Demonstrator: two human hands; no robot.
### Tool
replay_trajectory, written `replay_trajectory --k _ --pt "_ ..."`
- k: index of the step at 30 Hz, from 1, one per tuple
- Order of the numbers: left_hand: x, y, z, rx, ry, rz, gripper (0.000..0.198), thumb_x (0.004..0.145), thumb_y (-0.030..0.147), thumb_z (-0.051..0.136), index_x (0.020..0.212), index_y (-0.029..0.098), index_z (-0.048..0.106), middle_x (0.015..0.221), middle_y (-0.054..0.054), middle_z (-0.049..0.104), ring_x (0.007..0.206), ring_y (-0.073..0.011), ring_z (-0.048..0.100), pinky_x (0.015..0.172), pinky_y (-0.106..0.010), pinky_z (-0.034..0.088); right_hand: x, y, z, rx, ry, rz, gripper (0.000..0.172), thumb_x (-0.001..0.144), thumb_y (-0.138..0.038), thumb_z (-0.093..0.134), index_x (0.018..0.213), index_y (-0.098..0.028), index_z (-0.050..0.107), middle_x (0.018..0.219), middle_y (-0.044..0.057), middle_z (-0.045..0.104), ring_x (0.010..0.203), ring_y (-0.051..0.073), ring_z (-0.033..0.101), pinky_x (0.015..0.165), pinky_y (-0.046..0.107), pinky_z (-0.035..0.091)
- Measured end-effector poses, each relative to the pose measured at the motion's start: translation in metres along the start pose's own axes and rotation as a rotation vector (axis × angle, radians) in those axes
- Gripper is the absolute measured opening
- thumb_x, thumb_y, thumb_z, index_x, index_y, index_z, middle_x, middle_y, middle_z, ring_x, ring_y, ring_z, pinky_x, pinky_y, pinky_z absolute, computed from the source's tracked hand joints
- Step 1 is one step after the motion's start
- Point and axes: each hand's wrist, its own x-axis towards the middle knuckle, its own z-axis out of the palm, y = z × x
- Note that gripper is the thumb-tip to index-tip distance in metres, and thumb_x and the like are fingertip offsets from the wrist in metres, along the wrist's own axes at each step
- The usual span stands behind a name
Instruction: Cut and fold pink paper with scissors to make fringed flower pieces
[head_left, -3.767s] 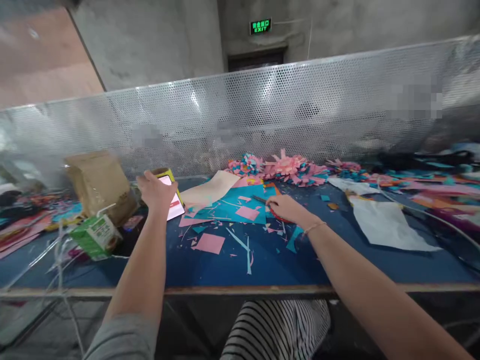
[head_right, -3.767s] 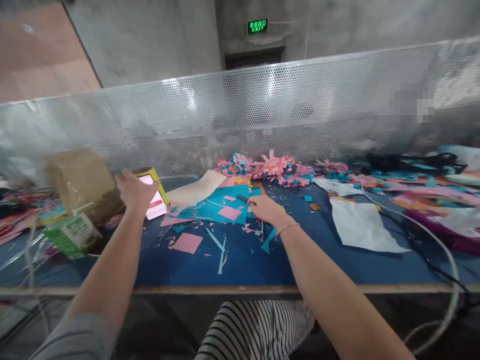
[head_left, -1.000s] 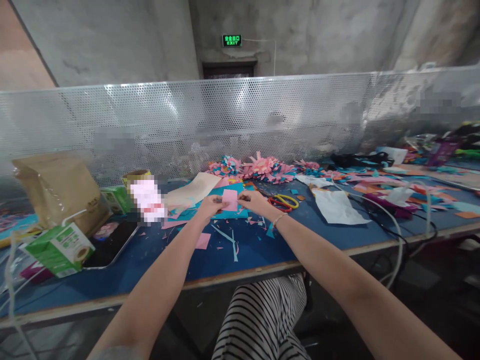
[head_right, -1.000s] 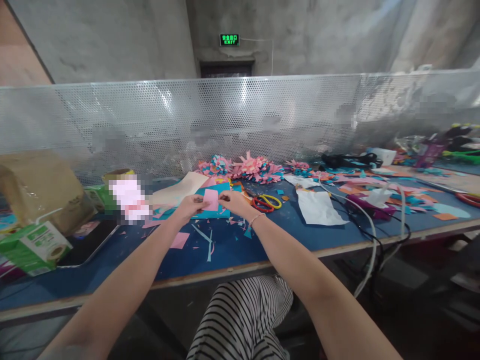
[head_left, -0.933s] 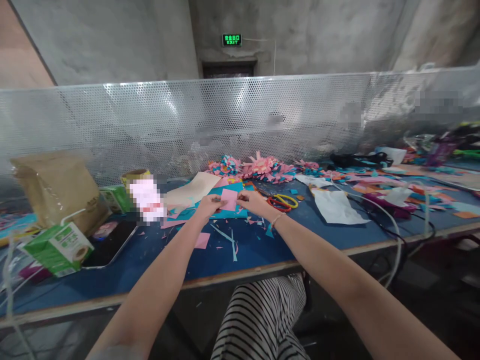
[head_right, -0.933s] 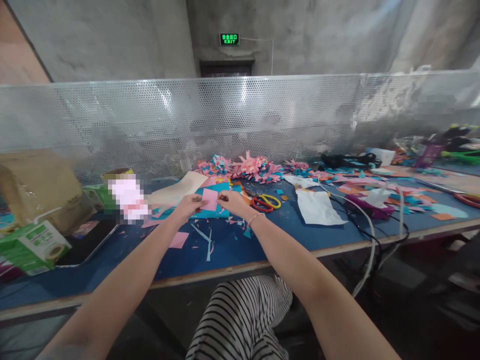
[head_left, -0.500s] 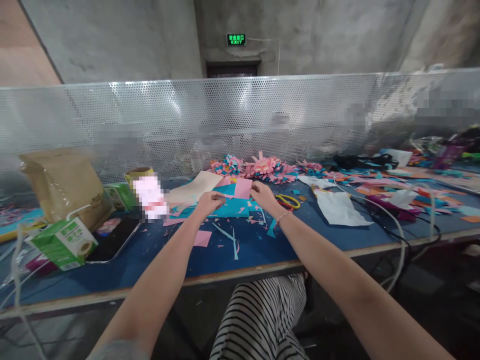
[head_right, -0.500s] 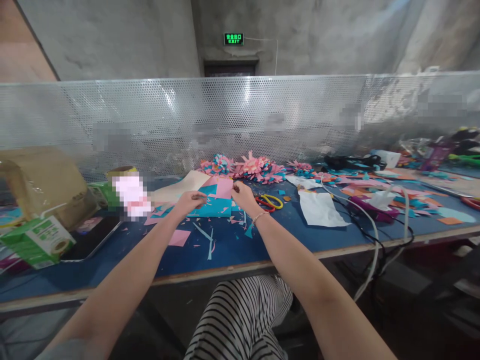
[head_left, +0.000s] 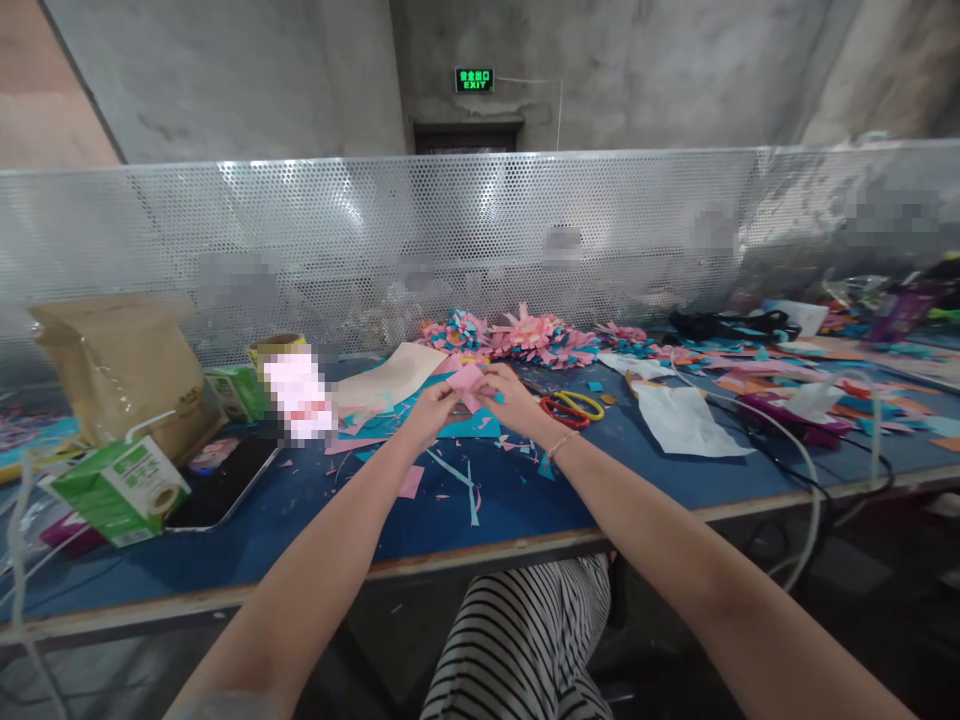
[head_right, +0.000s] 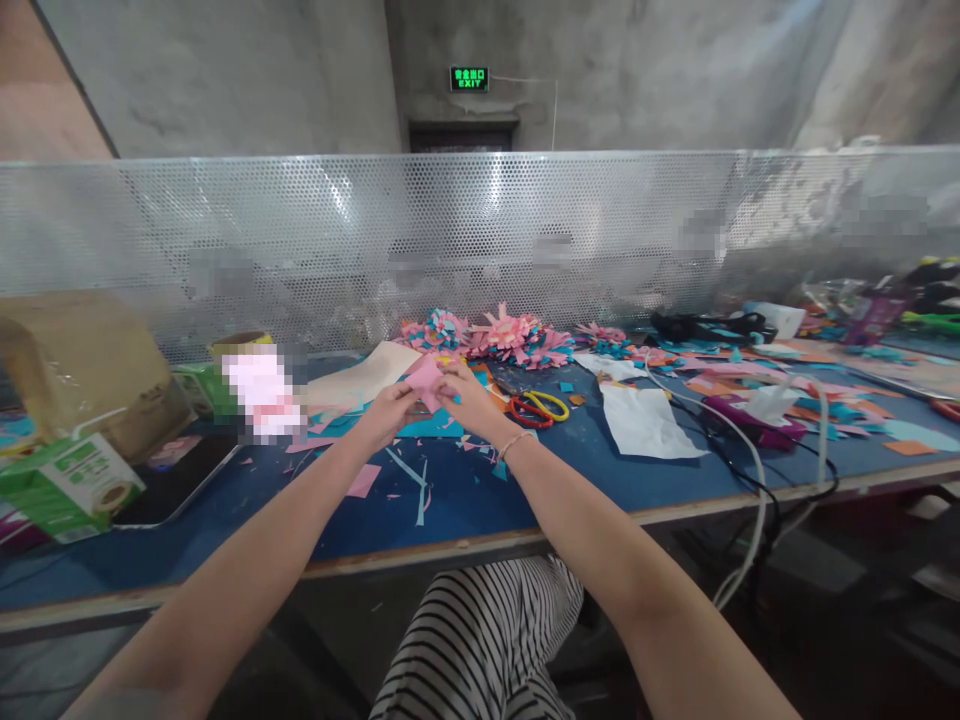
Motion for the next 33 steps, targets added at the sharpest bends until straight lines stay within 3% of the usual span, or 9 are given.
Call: replay_trajectory --k 4,8,11,16,20,25,33 --pt "0.003 -0.002 -0.006 0.091 0.051 -0.057 0.026 0.068 0.034 0.060 0.086 0.014 0.056 0.068 -0.001 0.060 0.059 -0.0124 0.058 0.066 -0.033 0.049 0.000 0.006 0.002 0.125 0.057 0.160 0.028 0.071 -0.019 0.050 0.100 -0.018 0.048 0.083 0.003 0.053 0.075 0.013 0.054 0.070 0.031 0.046" --pt "0.003 -0.002 -0.004 0.095 0.125 -0.084 0.025 0.065 0.029 0.064 0.081 0.016 0.050 0.062 -0.001 0.060 0.056 -0.0140 0.059 0.061 -0.033 0.049 0.001 0.008 0.005 0.104 0.041 0.204 0.033 0.070 -0.019 0.053 0.102 -0.017 0.051 0.075 0.001 0.056 0.069 0.013 0.054 0.066 0.029 0.047" --pt "0.001 0.004 0.000 0.034 0.219 -0.105 0.025 0.062 0.028 0.066 0.074 0.016 0.047 0.057 0.000 0.057 0.051 -0.0124 0.057 0.056 -0.031 0.049 0.001 0.004 0.004 0.033 0.015 0.148 0.031 0.073 -0.018 0.051 0.103 -0.017 0.054 0.086 0.006 0.058 0.074 0.015 0.055 0.069 0.031 0.048" --pt "-0.003 0.012 0.001 -0.041 0.337 -0.126 0.026 0.057 0.031 0.069 0.064 0.014 0.050 0.058 0.000 0.055 0.050 -0.0105 0.055 0.052 -0.027 0.046 -0.002 -0.006 0.003 -0.091 -0.025 -0.071 0.036 0.081 -0.018 0.044 0.115 -0.022 0.052 0.104 0.009 0.054 0.092 0.018 0.052 0.081 0.037 0.046" --pt "-0.004 0.013 -0.001 -0.084 0.330 -0.076 0.028 0.056 0.036 0.069 0.067 0.013 0.058 0.063 -0.003 0.060 0.056 -0.0121 0.057 0.054 -0.026 0.046 -0.004 -0.010 0.005 -0.135 -0.070 -0.214 0.036 0.084 -0.021 0.041 0.118 -0.025 0.050 0.109 0.009 0.051 0.102 0.019 0.048 0.087 0.039 0.044" --pt "-0.004 0.014 0.000 -0.143 0.312 -0.043 0.031 0.058 0.042 0.067 0.071 0.014 0.062 0.065 -0.004 0.061 0.061 -0.0135 0.057 0.054 -0.024 0.044 -0.004 -0.007 0.007 -0.144 -0.057 -0.253 0.034 0.086 -0.020 0.038 0.116 -0.025 0.052 0.107 0.010 0.049 0.102 0.019 0.048 0.086 0.040 0.044" --pt "0.002 0.004 -0.004 0.113 0.251 0.102 0.040 0.057 0.042 0.069 0.086 0.015 0.067 0.069 -0.003 0.062 0.056 -0.0096 0.050 0.048 -0.020 0.037 -0.003 -0.006 0.008 -0.120 -0.041 -0.254 0.030 0.083 -0.014 0.038 0.104 -0.022 0.058 0.101 0.009 0.050 0.095 0.018 0.049 0.083 0.039 0.045"
